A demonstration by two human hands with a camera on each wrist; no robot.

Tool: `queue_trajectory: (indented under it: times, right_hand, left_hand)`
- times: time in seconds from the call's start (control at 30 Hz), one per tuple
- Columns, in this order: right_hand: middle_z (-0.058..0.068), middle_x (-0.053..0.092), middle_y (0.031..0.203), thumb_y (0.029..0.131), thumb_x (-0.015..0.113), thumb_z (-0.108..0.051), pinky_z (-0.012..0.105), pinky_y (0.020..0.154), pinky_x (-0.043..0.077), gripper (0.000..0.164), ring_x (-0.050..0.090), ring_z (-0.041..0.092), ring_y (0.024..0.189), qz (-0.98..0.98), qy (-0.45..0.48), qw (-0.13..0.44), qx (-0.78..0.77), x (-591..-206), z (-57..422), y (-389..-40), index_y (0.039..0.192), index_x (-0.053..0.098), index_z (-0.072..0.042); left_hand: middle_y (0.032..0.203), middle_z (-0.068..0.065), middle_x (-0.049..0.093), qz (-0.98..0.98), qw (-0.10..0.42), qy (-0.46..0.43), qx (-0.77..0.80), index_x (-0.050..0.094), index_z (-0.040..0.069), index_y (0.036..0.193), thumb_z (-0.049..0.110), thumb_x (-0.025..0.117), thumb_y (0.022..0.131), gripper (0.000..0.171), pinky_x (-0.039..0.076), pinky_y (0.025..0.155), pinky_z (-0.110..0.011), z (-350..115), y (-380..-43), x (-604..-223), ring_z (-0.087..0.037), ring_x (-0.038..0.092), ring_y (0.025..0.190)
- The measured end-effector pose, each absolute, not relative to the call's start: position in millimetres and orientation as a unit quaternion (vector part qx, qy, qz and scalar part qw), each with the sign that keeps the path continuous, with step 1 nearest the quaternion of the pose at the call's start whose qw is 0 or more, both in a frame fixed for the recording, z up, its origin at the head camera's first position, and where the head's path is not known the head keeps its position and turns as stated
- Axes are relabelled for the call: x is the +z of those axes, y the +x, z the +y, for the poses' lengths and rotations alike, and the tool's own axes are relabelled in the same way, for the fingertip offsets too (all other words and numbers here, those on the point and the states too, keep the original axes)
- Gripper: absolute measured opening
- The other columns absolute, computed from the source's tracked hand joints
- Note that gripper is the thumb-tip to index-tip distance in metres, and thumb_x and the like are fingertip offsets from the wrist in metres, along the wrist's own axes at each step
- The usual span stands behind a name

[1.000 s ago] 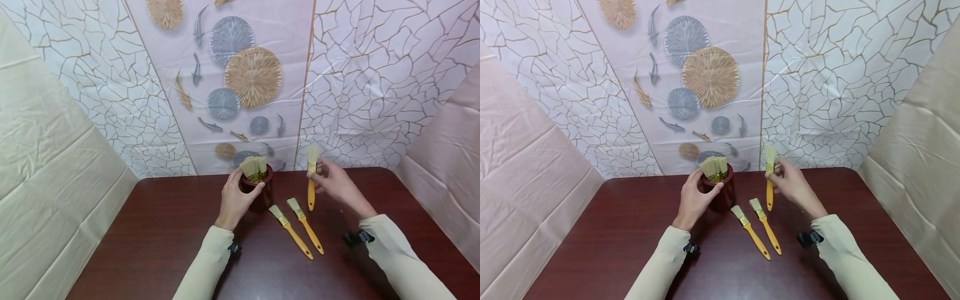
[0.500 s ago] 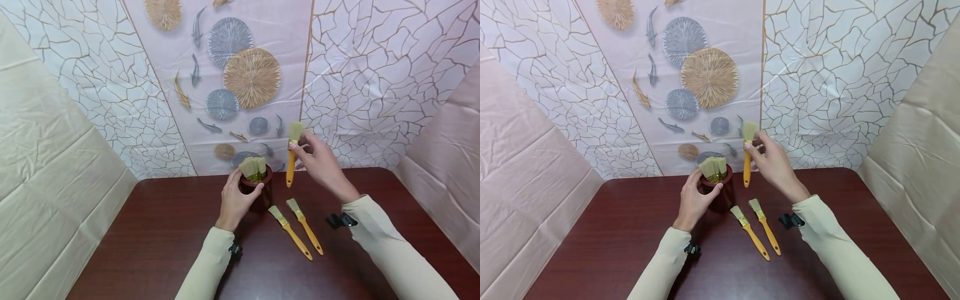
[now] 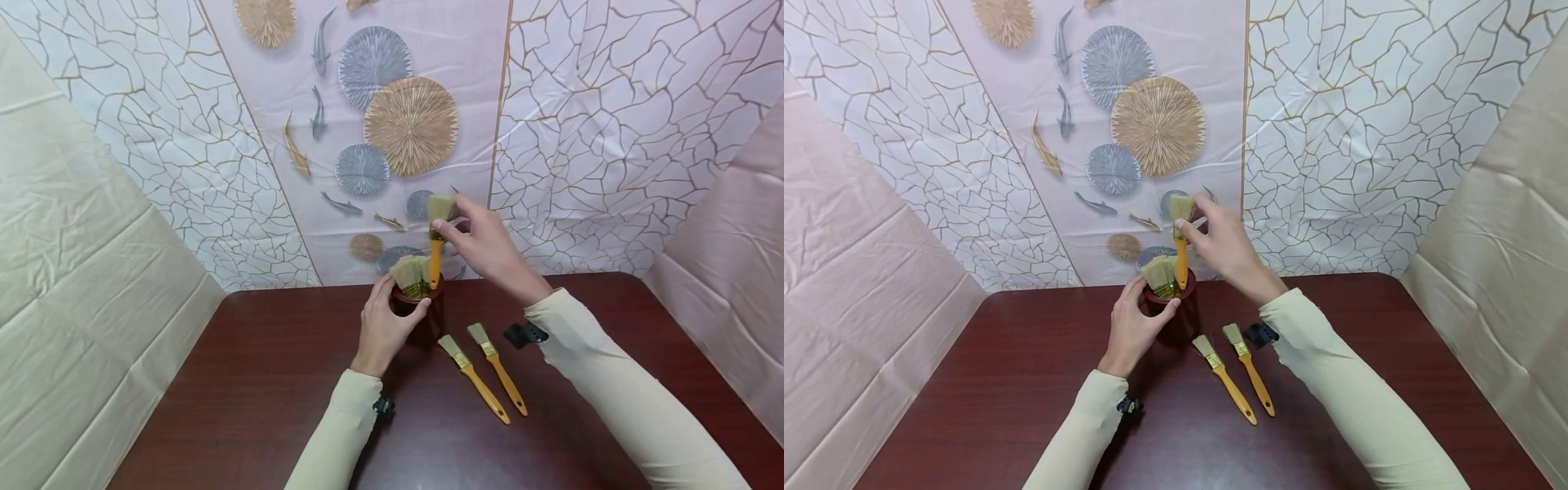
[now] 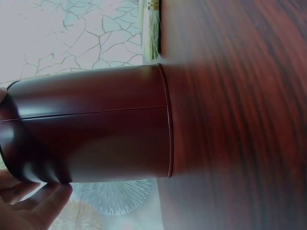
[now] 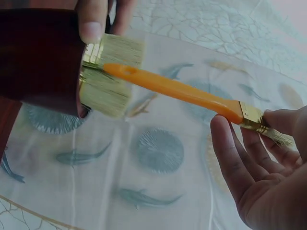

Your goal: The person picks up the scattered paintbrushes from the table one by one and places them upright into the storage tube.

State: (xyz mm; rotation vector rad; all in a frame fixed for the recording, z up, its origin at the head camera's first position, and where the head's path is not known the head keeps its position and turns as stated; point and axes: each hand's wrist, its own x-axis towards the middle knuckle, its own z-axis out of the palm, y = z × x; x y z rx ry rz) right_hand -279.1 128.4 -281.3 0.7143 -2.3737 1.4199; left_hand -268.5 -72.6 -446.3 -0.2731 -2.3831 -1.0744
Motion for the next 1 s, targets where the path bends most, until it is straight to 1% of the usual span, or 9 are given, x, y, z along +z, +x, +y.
queue_trajectory:
  times: [0.07,0.13,0.27,0.4,0.47,0.6,0.7,0.8,1.0]
  right_hand:
    - [0.02,0.071,0.109,0.108,0.064,-0.016,0.033,0.064,0.062,0.024,0.077,0.035,0.09,-0.827,0.253,0.142,0.482,-285.1,123.2,-282.7,0.125,0.065,0.0]
    - [0.02,0.072,0.109,0.107,0.064,-0.016,0.036,0.064,0.062,0.024,0.077,0.033,0.083,-0.832,0.258,0.145,0.469,-288.8,118.3,-285.0,0.125,0.067,0.0]
    - [0.017,0.074,0.105,0.107,0.065,-0.018,0.038,0.063,0.059,0.019,0.072,0.028,0.07,-0.847,0.258,0.138,0.444,-297.5,111.2,-288.9,0.118,0.072,-0.004]
    - [0.015,0.073,0.104,0.106,0.066,-0.017,0.035,0.061,0.055,0.016,0.07,0.032,0.073,-0.862,0.265,0.106,0.419,-309.0,109.4,-292.8,0.115,0.071,-0.005]
    - [0.015,0.073,0.099,0.106,0.065,-0.016,0.035,0.06,0.053,0.014,0.068,0.034,0.072,-0.87,0.275,0.086,0.401,-314.5,109.4,-294.2,0.111,0.07,-0.004]
    - [0.012,0.074,0.096,0.105,0.067,-0.016,0.036,0.065,0.054,0.012,0.068,0.025,0.074,-0.89,0.293,0.068,0.342,-325.2,109.0,-296.7,0.108,0.072,-0.005]
    - [0.009,0.074,0.099,0.102,0.07,-0.014,0.04,0.074,0.054,0.013,0.067,0.023,0.083,-0.9,0.309,0.079,0.298,-334.5,107.0,-299.2,0.109,0.075,-0.005]
    - [0.008,0.073,0.095,0.1,0.073,-0.014,0.043,0.077,0.054,0.012,0.067,0.024,0.084,-0.905,0.313,0.099,0.269,-343.8,103.1,-301.5,0.106,0.077,-0.004]
    - [0.004,0.073,0.09,0.097,0.079,-0.014,0.04,0.075,0.057,0.015,0.07,0.021,0.081,-0.918,0.276,0.128,0.255,-358.0,92.2,-299.3,0.109,0.076,-0.005]
  left_hand:
    - [0.154,-0.004,0.055,-0.879,0.255,-0.1,-0.391,0.061,0.011,0.147,0.063,0.076,0.09,0.079,0.052,0.108,-0.05,-72.7,-268.5,-446.3,-0.027,0.059,0.136]
    - [0.154,-0.003,0.055,-0.879,0.255,-0.101,-0.39,0.061,0.012,0.147,0.063,0.076,0.09,0.078,0.052,0.108,-0.049,-72.7,-268.4,-446.1,-0.026,0.06,0.136]
    - [0.153,-0.002,0.055,-0.877,0.253,-0.101,-0.396,0.061,0.013,0.147,0.063,0.076,0.09,0.078,0.052,0.107,-0.049,-73.2,-268.1,-445.5,-0.026,0.061,0.135]
    - [0.154,-0.001,0.055,-0.877,0.247,-0.102,-0.399,0.061,0.014,0.148,0.064,0.076,0.09,0.078,0.053,0.106,-0.048,-73.4,-267.7,-444.5,-0.026,0.062,0.133]
    - [0.154,-0.001,0.055,-0.877,0.246,-0.102,-0.399,0.061,0.014,0.148,0.064,0.075,0.09,0.078,0.053,0.105,-0.048,-73.2,-267.4,-444.1,-0.026,0.062,0.132]
    - [0.154,-0.003,0.055,-0.876,0.246,-0.104,-0.401,0.06,0.013,0.148,0.064,0.075,0.091,0.078,0.055,0.103,-0.05,-73.7,-267.0,-444.7,-0.028,0.063,0.131]
    - [0.154,-0.004,0.054,-0.877,0.246,-0.104,-0.398,0.06,0.011,0.148,0.064,0.074,0.091,0.079,0.055,0.102,-0.051,-74.1,-266.9,-445.0,-0.03,0.063,0.131]
    - [0.155,-0.005,0.054,-0.879,0.246,-0.103,-0.395,0.06,0.01,0.148,0.065,0.073,0.091,0.08,0.055,0.102,-0.051,-73.7,-267.1,-445.1,-0.031,0.064,0.13]
    - [0.156,-0.006,0.054,-0.881,0.251,-0.102,-0.387,0.061,0.008,0.146,0.064,0.074,0.091,0.079,0.055,0.102,-0.052,-73.1,-267.4,-445.3,-0.033,0.064,0.129]
